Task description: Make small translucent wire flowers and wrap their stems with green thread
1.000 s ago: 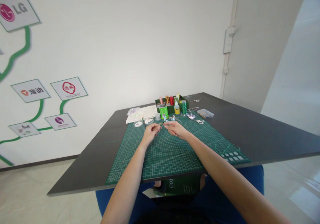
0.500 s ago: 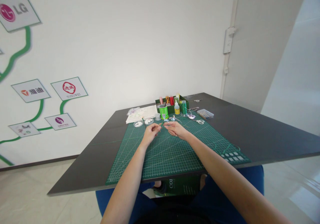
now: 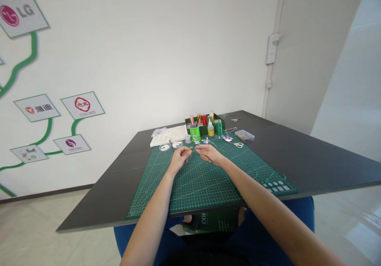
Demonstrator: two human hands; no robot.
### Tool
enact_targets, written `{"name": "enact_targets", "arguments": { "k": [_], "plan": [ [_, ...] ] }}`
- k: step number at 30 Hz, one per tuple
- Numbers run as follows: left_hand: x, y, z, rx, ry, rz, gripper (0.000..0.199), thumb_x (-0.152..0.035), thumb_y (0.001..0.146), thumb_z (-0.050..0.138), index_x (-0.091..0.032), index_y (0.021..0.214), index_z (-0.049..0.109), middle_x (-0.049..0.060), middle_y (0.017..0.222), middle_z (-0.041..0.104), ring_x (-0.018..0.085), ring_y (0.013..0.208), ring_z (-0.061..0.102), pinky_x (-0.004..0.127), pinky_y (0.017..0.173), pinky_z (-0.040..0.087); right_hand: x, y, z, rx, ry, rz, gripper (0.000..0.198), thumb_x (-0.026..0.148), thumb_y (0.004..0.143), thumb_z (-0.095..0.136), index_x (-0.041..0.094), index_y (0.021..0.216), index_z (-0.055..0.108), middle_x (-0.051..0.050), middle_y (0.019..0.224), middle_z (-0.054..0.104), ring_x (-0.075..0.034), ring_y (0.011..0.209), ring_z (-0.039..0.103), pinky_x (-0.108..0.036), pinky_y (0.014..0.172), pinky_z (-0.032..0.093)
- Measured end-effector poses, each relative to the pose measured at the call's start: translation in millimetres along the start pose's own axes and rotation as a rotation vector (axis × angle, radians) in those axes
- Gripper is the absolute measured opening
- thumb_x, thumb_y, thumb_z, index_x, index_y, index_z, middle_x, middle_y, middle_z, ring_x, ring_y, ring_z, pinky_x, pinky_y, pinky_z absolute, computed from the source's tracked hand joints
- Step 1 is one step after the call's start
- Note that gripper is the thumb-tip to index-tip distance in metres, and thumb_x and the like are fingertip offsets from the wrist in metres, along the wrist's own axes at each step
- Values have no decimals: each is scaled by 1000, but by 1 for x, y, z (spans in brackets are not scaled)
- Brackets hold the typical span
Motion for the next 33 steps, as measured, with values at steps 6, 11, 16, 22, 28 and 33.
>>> {"name": "enact_targets", "arguments": {
  "k": [6, 11, 16, 22, 28, 33],
  "plan": [
    [0, 0, -1, -6, 21, 3, 44, -55, 72, 77, -16, 83, 61, -2, 65, 61, 6, 42, 43, 19, 41, 30, 1, 0, 0, 3, -8, -8, 51, 47, 77, 76, 11, 112, 64, 15, 34, 37, -6, 29, 25, -21, 36, 16],
    [-2, 0, -1, -5, 12, 20, 43, -54, 73, 78, -15, 83, 61, -2, 66, 62, 6, 43, 40, 19, 42, 29, 2, 0, 0, -2, -7, -12, 50, 47, 77, 76, 12, 110, 65, 15, 35, 38, -5, 30, 26, -20, 37, 17],
    [-2, -1, -2, -15, 10, 20, 44, -55, 72, 78, -15, 81, 62, -2, 63, 60, 6, 44, 37, 20, 43, 25, 2, 0, 0, 0, -8, -9, 50, 47, 76, 76, 12, 110, 66, 14, 34, 37, -6, 29, 25, -21, 36, 16],
    [-3, -1, -4, -37, 7, 16, 45, -56, 73, 78, -14, 84, 66, -2, 63, 59, 6, 45, 37, 20, 44, 25, 4, -1, 1, 2, -19, -10, 52, 47, 78, 75, 10, 113, 66, 14, 34, 37, -5, 30, 24, -21, 37, 17],
    [-8, 0, -5, -31, 49, 48, 51, -63, 78, 70, -12, 79, 71, -1, 59, 57, 7, 46, 37, 22, 46, 26, 6, -2, 2, 4, -34, -12, 51, 47, 79, 74, 10, 113, 68, 14, 35, 36, -5, 30, 25, -21, 37, 17],
    [-9, -1, -5, -30, 83, 49, 54, -66, 79, 67, -12, 77, 74, -1, 56, 55, 9, 47, 37, 23, 47, 27, 4, -2, 1, -11, -25, -5, 53, 47, 77, 76, 10, 114, 68, 14, 34, 36, -6, 30, 24, -21, 37, 17]
  ]
}}
Point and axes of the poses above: each hand's wrist, its own y-axis towards the middle knuckle, its own z-axis out of the palm, x = y × z, the point moved 10 cm from there along y, towards the middle knuckle
